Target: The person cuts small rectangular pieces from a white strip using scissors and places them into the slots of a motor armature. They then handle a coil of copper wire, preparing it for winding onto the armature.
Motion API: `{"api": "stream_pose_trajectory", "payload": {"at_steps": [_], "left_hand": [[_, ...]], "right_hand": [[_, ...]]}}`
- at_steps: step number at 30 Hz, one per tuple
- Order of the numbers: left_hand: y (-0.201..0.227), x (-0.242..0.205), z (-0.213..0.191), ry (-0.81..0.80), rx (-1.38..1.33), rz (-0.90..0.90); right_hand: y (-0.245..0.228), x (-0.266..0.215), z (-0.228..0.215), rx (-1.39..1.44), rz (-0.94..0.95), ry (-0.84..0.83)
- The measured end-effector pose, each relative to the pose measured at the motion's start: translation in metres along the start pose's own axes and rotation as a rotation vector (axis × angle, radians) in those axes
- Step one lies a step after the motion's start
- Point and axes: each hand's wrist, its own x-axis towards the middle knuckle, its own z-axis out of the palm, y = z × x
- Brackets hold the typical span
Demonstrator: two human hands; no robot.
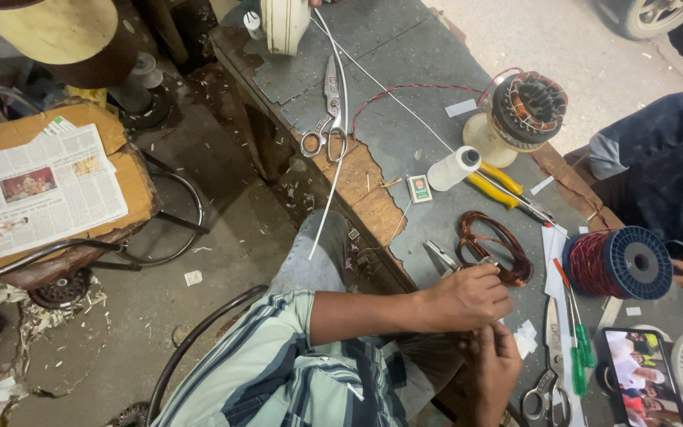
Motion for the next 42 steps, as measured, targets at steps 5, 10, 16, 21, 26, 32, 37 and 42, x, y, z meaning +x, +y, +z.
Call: {"api": "stream_pose_trajectory", "payload": {"at_steps": [5,10,16,21,26,32,37,42], "left_hand": [[0.0,-0.001,0.005,-0.001,0.009,-0.002],[0.0,-0.001,0.005,0.014,0.003,-0.01],[0.001,-0.002,0.005,0.037,-0.014,-0.014],[0.001,-0.001,0.007,-0.018,0.01,-0.003],[0.001,-0.001,0.007,0.059,0.046,0.006],[0.002,-0.004,0.012,0.012,-0.008,-0.028],[-0.001,-0.005,0.014,0.031,-0.014,-0.021],[0.004,-0.002,0.007,0.004,-0.006,-0.014]], "right_hand": [[0.0,0.008,-0.003,0.118,0.048,-0.025],[0.009,0.023,-0.003,0.411,0.023,-0.114],[0.008,0.025,-0.005,0.671,0.115,-0.309],[0.008,0.024,-0.008,0.723,0.115,-0.292],[0.001,0.025,0.0,0.276,-0.025,-0.055],[-0.022,0.012,0.02,-0.267,-0.45,0.062],[-0.043,0.003,0.033,-0.505,-0.478,0.173],[-0.053,-0.005,0.032,-0.483,-0.465,0.138]]}}
